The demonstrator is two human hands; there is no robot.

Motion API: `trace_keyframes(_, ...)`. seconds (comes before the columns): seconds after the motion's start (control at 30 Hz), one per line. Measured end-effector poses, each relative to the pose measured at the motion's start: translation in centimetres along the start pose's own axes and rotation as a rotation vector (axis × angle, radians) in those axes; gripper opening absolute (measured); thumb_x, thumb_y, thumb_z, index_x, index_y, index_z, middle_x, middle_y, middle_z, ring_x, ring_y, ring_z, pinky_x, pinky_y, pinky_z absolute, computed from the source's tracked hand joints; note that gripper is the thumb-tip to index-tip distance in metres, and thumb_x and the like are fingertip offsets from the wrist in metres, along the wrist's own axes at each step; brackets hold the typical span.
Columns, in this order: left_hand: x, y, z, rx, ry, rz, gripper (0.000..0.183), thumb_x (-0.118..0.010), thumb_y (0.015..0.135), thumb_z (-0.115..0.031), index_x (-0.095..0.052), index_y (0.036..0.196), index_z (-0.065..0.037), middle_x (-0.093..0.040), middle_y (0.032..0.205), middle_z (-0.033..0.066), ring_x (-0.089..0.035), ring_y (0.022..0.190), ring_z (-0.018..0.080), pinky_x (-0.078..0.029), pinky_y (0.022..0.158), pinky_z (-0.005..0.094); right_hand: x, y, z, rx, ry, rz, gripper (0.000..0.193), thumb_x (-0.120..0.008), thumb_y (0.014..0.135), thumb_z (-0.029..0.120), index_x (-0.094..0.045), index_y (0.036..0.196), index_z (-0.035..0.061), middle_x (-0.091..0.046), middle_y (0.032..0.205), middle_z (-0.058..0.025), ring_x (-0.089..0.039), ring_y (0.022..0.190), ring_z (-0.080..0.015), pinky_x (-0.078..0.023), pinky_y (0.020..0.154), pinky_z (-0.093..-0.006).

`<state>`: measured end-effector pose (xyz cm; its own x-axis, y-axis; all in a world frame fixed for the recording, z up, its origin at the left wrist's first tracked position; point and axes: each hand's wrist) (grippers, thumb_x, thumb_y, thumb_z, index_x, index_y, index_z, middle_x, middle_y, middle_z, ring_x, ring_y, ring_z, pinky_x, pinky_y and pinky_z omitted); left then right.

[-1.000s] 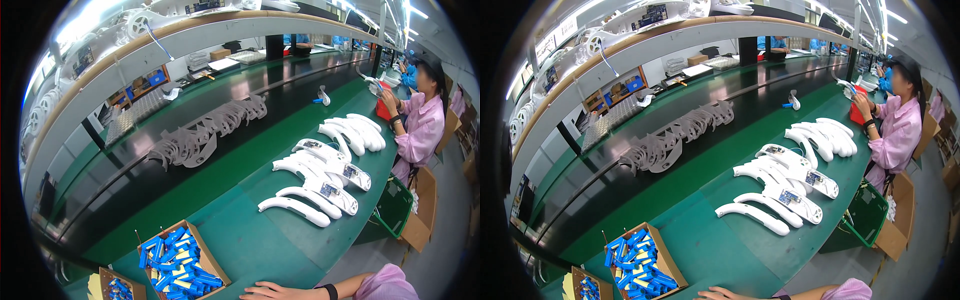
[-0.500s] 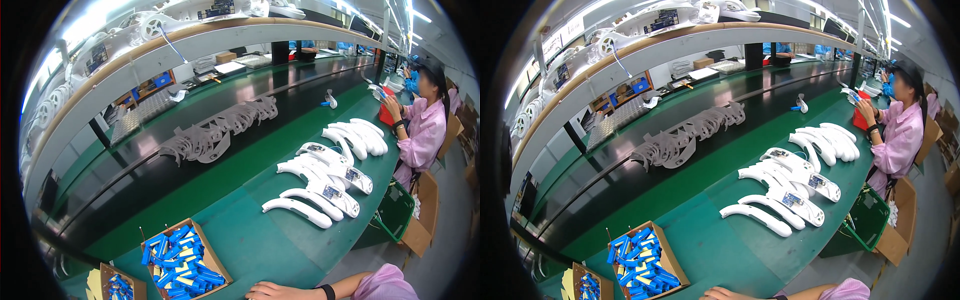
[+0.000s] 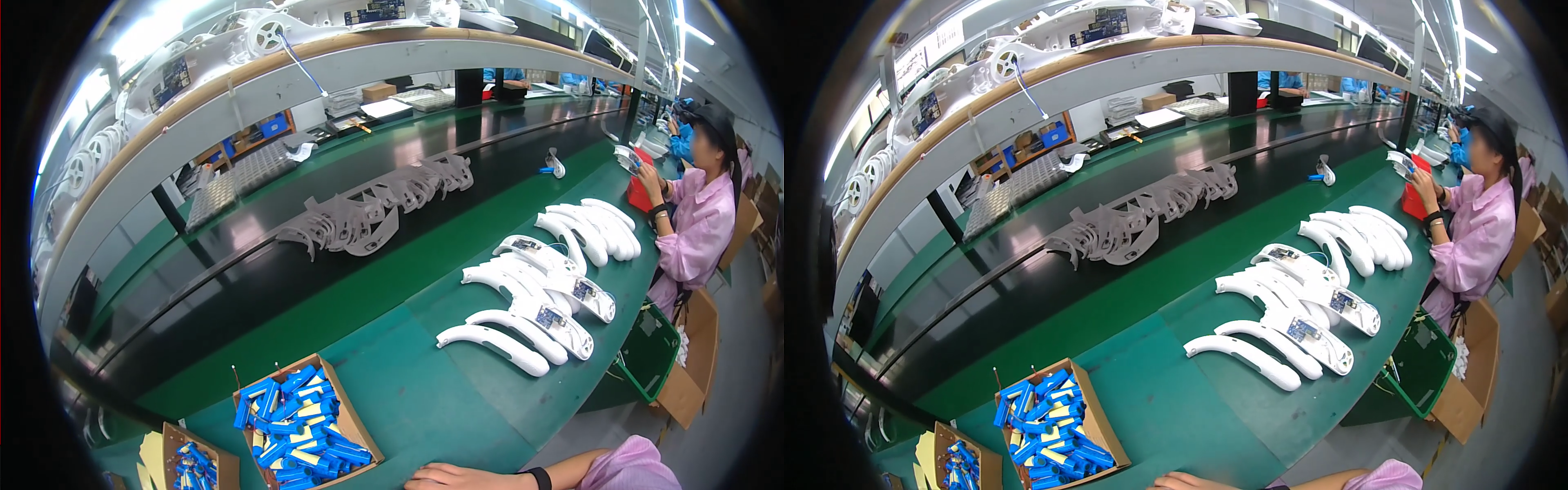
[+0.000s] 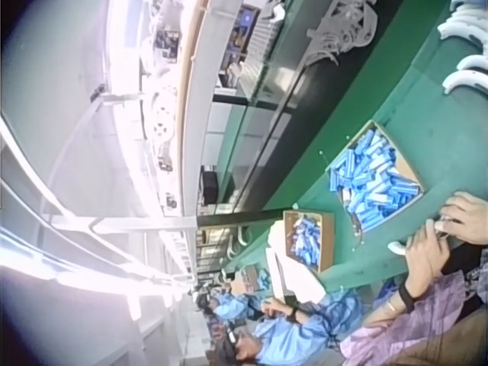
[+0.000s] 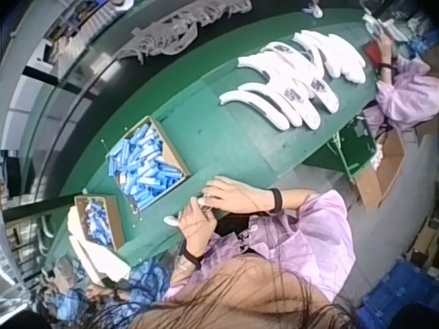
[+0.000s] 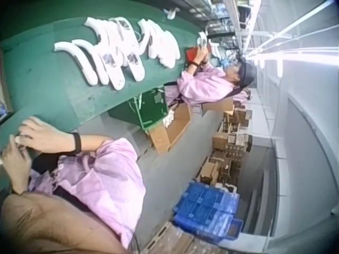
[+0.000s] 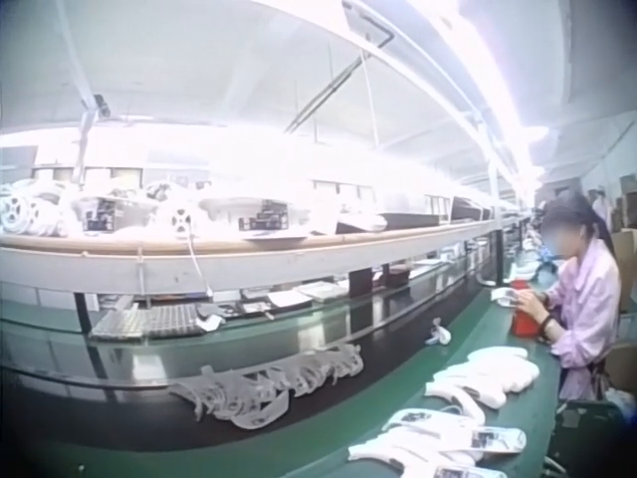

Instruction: Assemble components for infrared thermometers on a factory assembly line.

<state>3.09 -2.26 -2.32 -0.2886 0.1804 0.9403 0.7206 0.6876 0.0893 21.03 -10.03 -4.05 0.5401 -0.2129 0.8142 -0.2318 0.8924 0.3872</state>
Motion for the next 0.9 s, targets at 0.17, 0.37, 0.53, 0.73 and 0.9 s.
trace_keyframes(0.17,0.0,-0.4,0.2,0.029,-0.009,0.047,0.029,-0.064,0.086,-0.019,-0.058,0.108,-0.001,-0.064,0.084,0.0195,-0.064,0.078,0.0393,-0.051,0.075,0.0509,-0.4,0.1,0.1,0.016,-0.007,-0.001,0.044,-0.059,0.090,0.018,-0.057,0.131,0.0053,-0.059,0.128,-0.0154,-0.055,0.122,-0.0323,-0.044,0.105,-0.0456)
trace_keyframes(0.37,4.6,2.7,1.6,0.195,-0.288,0.567,0.033,-0.064,0.088,-0.016,-0.057,0.117,-0.003,-0.069,0.098,0.0227,-0.067,0.090,0.0406,-0.052,0.083,0.0503,-1.5,0.1,-2.3,-0.031,0.134,0.040,0.047,-0.070,0.088,0.011,-0.057,0.132,0.0037,-0.057,0.123,-0.0118,-0.057,0.116,-0.0300,-0.049,0.093,-0.0391)
trace_keyframes(0.53,8.7,2.0,1.6,-0.055,-0.368,-0.017,0.033,-0.069,0.090,-0.011,-0.065,0.121,-0.002,-0.072,0.102,0.0198,-0.068,0.099,0.0396,-0.053,0.089,0.0450,-0.8,0.7,-2.2,-0.198,0.298,0.062,0.047,-0.065,0.088,0.008,-0.055,0.133,0.0003,-0.059,0.118,-0.0122,-0.056,0.107,-0.0289,-0.046,0.093,-0.0395)
trace_keyframes(0.73,7.7,-1.0,4.6,-0.283,-0.696,-0.349,0.026,-0.061,0.098,-0.014,-0.066,0.120,-0.003,-0.068,0.128,0.0086,-0.066,0.110,0.0295,-0.051,0.095,0.0422,-1.4,0.9,-2.8,-0.325,0.416,0.146,0.046,-0.062,0.096,0.011,-0.051,0.140,0.0000,-0.057,0.124,-0.0161,-0.054,0.112,-0.0330,-0.045,0.098,-0.0416)
trace_keyframes(0.9,6.5,-1.0,4.6,-0.268,-0.692,-0.338,0.028,-0.061,0.095,-0.015,-0.066,0.120,-0.003,-0.068,0.125,0.0093,-0.065,0.109,0.0301,-0.050,0.096,0.0433,-1.1,1.2,-2.4,-0.346,0.459,0.102,0.048,-0.062,0.097,0.012,-0.050,0.141,-0.0003,-0.059,0.119,-0.0168,-0.055,0.109,-0.0335,-0.046,0.098,-0.0413)
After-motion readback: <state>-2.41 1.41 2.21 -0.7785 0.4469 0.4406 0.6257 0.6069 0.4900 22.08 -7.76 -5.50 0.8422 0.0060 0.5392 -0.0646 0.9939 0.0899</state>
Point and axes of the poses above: each hand's wrist, its own y-axis towards the middle knuckle, its own x-axis out of the back of the hand, z = x × y
